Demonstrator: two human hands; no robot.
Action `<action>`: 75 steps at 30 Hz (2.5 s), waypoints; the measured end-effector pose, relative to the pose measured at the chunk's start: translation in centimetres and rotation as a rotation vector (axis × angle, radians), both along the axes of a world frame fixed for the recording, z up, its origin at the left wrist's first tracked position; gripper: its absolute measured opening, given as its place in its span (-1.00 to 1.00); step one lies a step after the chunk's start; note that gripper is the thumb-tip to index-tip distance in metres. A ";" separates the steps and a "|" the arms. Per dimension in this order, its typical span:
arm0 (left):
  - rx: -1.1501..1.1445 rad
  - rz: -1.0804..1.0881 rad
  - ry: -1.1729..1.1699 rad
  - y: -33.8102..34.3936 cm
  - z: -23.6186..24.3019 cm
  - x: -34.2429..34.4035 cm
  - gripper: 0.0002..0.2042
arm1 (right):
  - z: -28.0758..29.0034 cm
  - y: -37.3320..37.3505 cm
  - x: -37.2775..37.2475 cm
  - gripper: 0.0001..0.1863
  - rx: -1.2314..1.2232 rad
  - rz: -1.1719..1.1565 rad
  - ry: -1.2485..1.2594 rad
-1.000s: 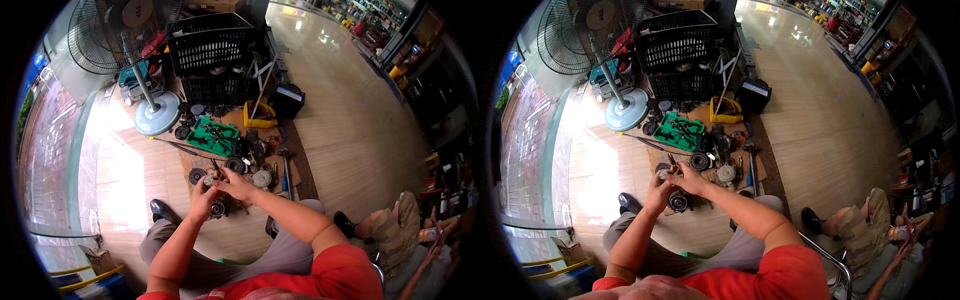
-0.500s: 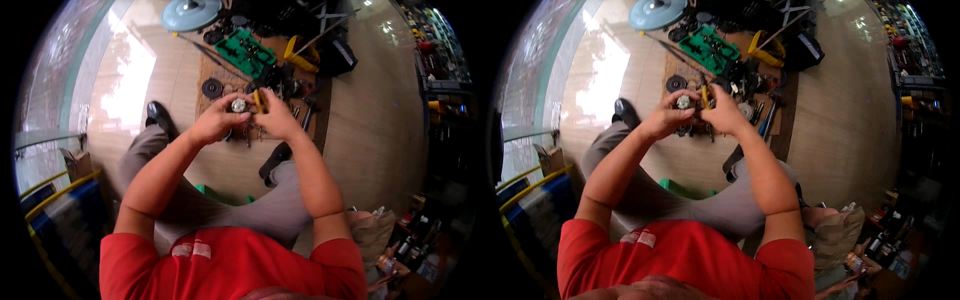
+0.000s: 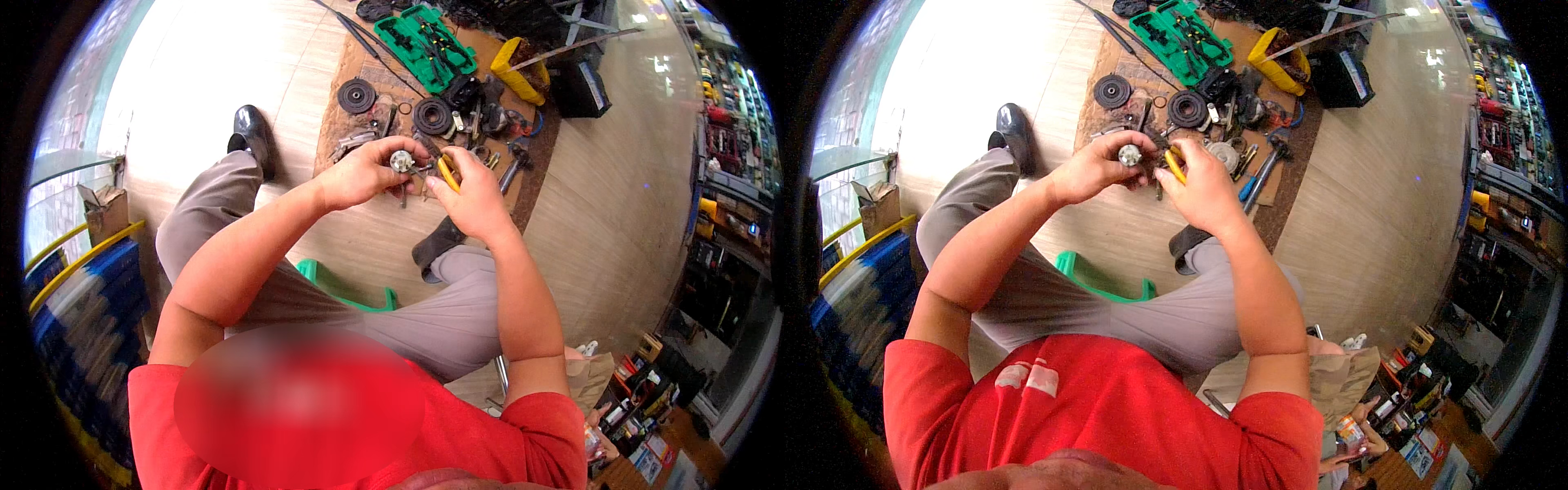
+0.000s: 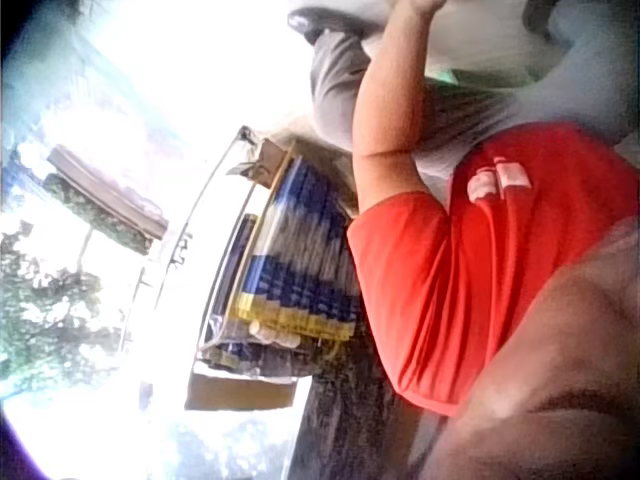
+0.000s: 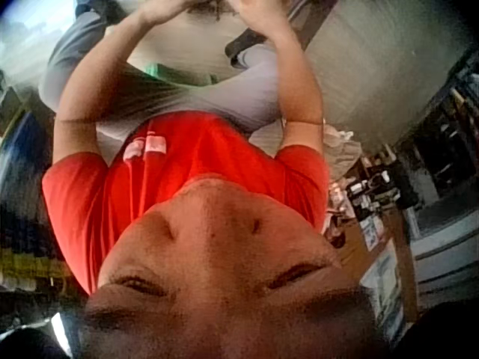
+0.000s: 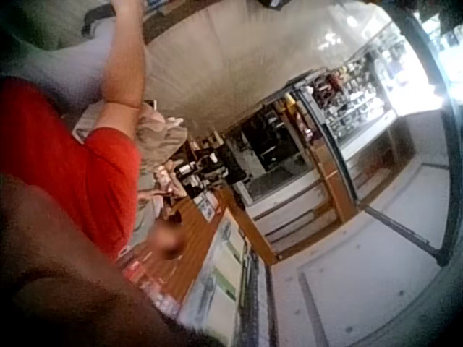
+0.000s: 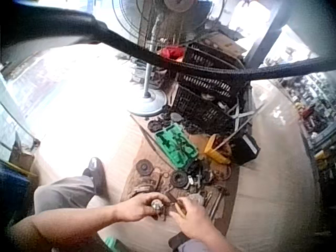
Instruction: The person disassembles a small electric component using a screwdriver, then uses a hammer and pliers to separate the casing and remove internal parts.
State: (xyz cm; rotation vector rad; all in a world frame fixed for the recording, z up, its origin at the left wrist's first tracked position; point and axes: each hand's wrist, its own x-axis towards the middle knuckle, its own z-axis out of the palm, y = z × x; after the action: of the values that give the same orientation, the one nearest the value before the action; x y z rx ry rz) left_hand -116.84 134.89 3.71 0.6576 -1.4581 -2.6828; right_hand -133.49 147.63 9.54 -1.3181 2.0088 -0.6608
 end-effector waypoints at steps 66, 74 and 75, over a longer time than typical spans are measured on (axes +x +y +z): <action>0.328 0.204 0.222 -2.6 0.7 0.4 -0.67 | 1.9 -0.5 1.6 -0.38 -0.323 0.170 0.480; 0.197 0.206 0.171 -2.3 0.3 0.2 -0.67 | 1.7 -0.6 1.9 -0.43 -0.331 0.130 0.388; 0.176 0.209 0.150 -2.4 0.2 0.2 -0.67 | 1.7 -0.6 1.9 -0.44 -0.335 0.128 0.389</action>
State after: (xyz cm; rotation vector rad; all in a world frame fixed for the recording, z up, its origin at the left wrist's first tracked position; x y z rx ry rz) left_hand -116.60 132.51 3.87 0.5660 -1.0654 -2.6502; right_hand -131.59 147.03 11.23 -1.8791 2.1519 -0.7486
